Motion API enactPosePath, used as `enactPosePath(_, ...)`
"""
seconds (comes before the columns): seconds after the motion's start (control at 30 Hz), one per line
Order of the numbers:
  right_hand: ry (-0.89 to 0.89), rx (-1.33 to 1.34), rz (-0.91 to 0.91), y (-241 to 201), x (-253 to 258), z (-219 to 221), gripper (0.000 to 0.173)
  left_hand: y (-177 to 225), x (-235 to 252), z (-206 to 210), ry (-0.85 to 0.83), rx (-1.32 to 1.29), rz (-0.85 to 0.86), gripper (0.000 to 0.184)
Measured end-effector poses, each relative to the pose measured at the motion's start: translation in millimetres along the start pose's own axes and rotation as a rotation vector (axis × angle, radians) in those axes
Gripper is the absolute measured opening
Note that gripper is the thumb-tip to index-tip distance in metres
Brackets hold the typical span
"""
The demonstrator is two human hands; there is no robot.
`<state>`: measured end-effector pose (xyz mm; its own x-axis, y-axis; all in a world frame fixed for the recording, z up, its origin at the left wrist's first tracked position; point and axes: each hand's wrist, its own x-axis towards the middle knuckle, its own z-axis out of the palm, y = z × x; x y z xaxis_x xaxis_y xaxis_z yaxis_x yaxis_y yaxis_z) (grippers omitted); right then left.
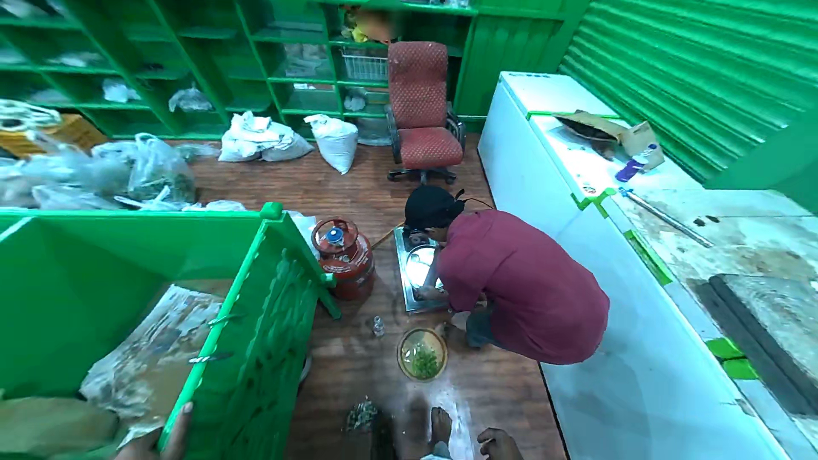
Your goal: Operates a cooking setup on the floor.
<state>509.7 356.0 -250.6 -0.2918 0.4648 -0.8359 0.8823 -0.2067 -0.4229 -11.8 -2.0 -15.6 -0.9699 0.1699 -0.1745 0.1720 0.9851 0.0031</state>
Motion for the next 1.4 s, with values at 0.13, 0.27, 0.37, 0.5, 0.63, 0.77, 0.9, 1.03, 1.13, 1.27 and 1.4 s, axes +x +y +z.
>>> enactPosePath(0.13, 0.007, 0.044, 0.012, 1, -2, 0, 0.028, -3, -4, 0, 0.031, -0.032, 0.049, 0.096)
enactPosePath(0.27, -0.001, 0.047, 0.014, 2, -3, 0, 0.028, -3, -5, -1, 0.027, -0.058, 0.044, 0.100)
enactPosePath(0.37, -0.005, 0.037, 0.010, 4, -3, 0, 0.028, 0, -9, -3, 0.075, -0.083, 0.036, 0.099)
enactPosePath(0.5, -0.001, 0.047, 0.010, -1, -9, -1, 0.027, 2, -10, -1, 0.109, -0.096, 0.025, 0.098)
enactPosePath(0.63, 0.003, 0.053, -0.001, 1, -9, 1, 0.026, 1, -11, -1, 0.131, -0.090, 0.036, 0.099)
enactPosePath(0.77, 0.010, 0.035, 0.002, 3, -6, 2, 0.024, 4, -12, -3, 0.117, -0.099, 0.017, 0.096)
enactPosePath(0.9, 0.010, 0.022, -0.009, 5, -3, 4, 0.024, 2, -10, -1, 0.122, -0.080, 0.017, 0.095)
enactPosePath(1.03, 0.000, 0.010, 0.007, 6, -1, 5, 0.023, 3, -11, -2, 0.133, -0.077, 0.025, 0.091)
enactPosePath(1.13, -0.010, 0.009, 0.020, 3, 0, 4, 0.023, 4, -11, -3, 0.127, -0.072, 0.020, 0.087)
enactPosePath(1.27, -0.021, 0.018, 0.011, 5, 4, 4, 0.023, 4, -10, -2, 0.136, -0.073, 0.022, 0.087)
enactPosePath(1.4, -0.023, 0.027, 0.007, 5, 5, 3, 0.023, 2, -9, -2, 0.133, -0.067, 0.031, 0.088)
